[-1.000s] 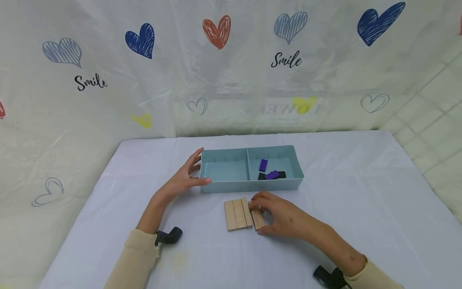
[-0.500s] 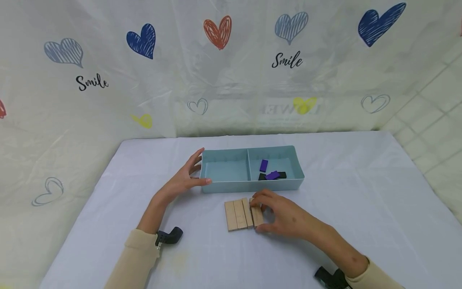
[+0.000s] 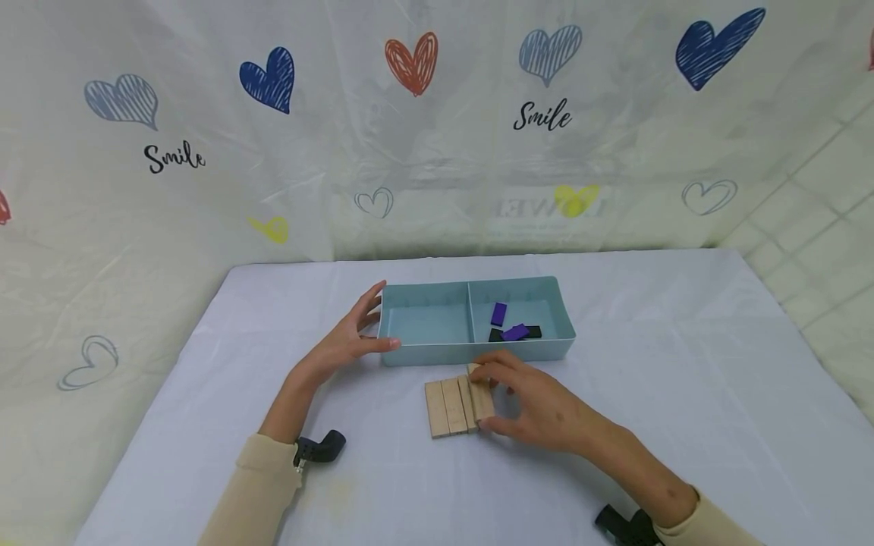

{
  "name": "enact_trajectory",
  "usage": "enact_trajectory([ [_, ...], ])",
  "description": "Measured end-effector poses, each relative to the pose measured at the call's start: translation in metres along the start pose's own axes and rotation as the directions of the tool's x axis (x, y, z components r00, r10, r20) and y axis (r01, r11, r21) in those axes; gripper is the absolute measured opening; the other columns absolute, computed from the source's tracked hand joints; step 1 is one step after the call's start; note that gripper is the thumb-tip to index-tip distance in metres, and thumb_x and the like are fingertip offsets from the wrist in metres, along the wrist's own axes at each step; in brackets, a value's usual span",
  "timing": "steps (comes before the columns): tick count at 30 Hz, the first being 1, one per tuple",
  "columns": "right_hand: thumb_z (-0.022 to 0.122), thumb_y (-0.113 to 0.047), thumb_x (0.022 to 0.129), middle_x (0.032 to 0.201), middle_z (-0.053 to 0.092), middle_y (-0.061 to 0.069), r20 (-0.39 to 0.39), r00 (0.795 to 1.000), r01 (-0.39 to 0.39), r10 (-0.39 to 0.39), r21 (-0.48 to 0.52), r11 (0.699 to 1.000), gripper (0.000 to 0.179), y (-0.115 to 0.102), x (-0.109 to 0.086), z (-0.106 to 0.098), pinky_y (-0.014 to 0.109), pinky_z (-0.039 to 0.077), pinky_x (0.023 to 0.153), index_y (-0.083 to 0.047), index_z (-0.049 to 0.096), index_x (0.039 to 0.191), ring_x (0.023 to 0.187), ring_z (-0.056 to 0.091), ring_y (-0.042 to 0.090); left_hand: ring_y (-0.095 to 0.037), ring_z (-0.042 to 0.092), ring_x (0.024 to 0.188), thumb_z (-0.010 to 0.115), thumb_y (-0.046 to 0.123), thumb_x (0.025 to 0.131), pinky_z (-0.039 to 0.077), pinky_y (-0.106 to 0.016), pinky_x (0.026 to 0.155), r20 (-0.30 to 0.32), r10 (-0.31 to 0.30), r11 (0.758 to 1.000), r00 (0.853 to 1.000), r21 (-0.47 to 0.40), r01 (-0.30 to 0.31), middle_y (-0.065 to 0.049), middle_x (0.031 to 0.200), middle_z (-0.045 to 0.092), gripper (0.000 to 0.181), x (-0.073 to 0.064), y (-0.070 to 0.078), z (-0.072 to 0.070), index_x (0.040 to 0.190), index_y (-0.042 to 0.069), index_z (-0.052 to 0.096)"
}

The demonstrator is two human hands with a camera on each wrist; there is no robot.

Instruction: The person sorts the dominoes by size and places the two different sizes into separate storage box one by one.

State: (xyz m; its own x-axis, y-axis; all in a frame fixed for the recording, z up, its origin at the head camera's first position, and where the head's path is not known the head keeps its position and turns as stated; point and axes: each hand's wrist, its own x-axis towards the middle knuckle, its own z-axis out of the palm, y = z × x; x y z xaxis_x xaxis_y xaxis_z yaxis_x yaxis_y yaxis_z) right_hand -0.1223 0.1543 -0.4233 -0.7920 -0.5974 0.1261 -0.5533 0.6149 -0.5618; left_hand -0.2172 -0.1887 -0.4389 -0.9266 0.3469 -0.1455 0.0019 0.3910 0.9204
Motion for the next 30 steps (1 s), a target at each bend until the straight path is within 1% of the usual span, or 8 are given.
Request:
enact_trajectory([
  [6,0.089,-0.022,0.083,0.153,0.051,-0.004,-0.065,0.997,0.044,-0.041,0.047,0.998,0.056,-0.0018,0.0002,-0.0007,0.033,0.059,0.090,-0.020,0.064,0.133,0.110,0.062,0.006,-0.037,0.017,0.163,0.083,0.035,0.087,0.034,-0.065,0.123,0.003,0.014,1.000,1.000,0.003,-0.014,-0.004,0.176,0.011,0.106,0.0006,-0.0010,0.0003,0.166,0.044,0.013],
  [7,0.089,-0.022,0.083,0.153,0.051,-0.004,-0.075,0.996,0.051,-0.047,0.056,0.997,0.056,-0.0019,0.0001,-0.0007,0.033,0.059,0.089,-0.020,0.064,0.133,0.110,0.062,0.006,-0.037,0.017,0.163,0.083,0.035,0.087,0.034,-0.065,0.123,0.005,0.017,1.000,1.000,0.004,-0.017,-0.004,0.176,0.011,0.106,0.0005,-0.0010,0.0003,0.166,0.044,0.012],
  [11,0.089,-0.021,0.083,0.152,0.051,-0.006,-0.104,0.993,0.065,-0.058,0.066,0.996,0.055,-0.0028,0.0005,-0.0008,0.034,0.060,0.088,-0.021,0.064,0.133,0.109,0.062,0.006,-0.038,0.018,0.163,0.083,0.035,0.088,0.033,-0.065,0.123,0.006,0.022,1.000,1.000,0.007,-0.022,-0.005,0.176,0.011,0.105,-0.0002,-0.0006,0.0003,0.166,0.044,0.012],
  [15,0.089,-0.022,0.083,0.152,0.052,-0.004,-0.125,0.991,0.062,-0.054,0.062,0.996,0.055,-0.0044,0.0020,-0.0010,0.035,0.061,0.089,-0.021,0.064,0.132,0.110,0.065,0.009,-0.037,0.018,0.163,0.083,0.035,0.088,0.034,-0.064,0.123,0.004,0.022,1.000,1.000,0.006,-0.022,-0.004,0.176,0.012,0.105,-0.0004,-0.0007,0.0005,0.166,0.044,0.012],
  [21,0.089,-0.023,0.083,0.152,0.051,-0.001,-0.154,0.987,0.060,-0.049,0.067,0.996,0.056,-0.0057,0.0049,-0.0018,0.035,0.061,0.090,-0.020,0.064,0.134,0.116,0.066,0.014,-0.037,0.018,0.163,0.083,0.034,0.088,0.034,-0.063,0.123,0.005,0.026,1.000,1.000,0.008,-0.026,-0.004,0.176,0.012,0.105,-0.0003,-0.0018,0.0005,0.165,0.046,0.013],
  [27,0.090,-0.022,0.083,0.151,0.052,0.001,-0.185,0.981,0.081,-0.064,0.088,0.993,0.056,-0.0050,0.0077,-0.0018,0.036,0.061,0.091,-0.018,0.065,0.134,0.128,0.061,0.019,-0.036,0.019,0.163,0.083,0.035,0.087,0.035,-0.063,0.123,-0.002,0.026,1.000,1.000,0.017,-0.026,-0.004,0.176,0.012,0.104,0.0002,-0.0032,0.0005,0.164,0.048,0.014],
  [30,0.090,-0.023,0.083,0.152,0.051,0.000,-0.203,0.977,0.083,-0.064,0.084,0.993,0.057,-0.0053,0.0093,-0.0018,0.038,0.061,0.092,-0.017,0.065,0.134,0.131,0.060,0.020,-0.036,0.019,0.162,0.083,0.034,0.087,0.035,-0.063,0.123,-0.003,0.029,0.999,1.000,0.018,-0.029,-0.005,0.176,0.012,0.105,0.0001,-0.0034,0.0005,0.165,0.047,0.013],
])
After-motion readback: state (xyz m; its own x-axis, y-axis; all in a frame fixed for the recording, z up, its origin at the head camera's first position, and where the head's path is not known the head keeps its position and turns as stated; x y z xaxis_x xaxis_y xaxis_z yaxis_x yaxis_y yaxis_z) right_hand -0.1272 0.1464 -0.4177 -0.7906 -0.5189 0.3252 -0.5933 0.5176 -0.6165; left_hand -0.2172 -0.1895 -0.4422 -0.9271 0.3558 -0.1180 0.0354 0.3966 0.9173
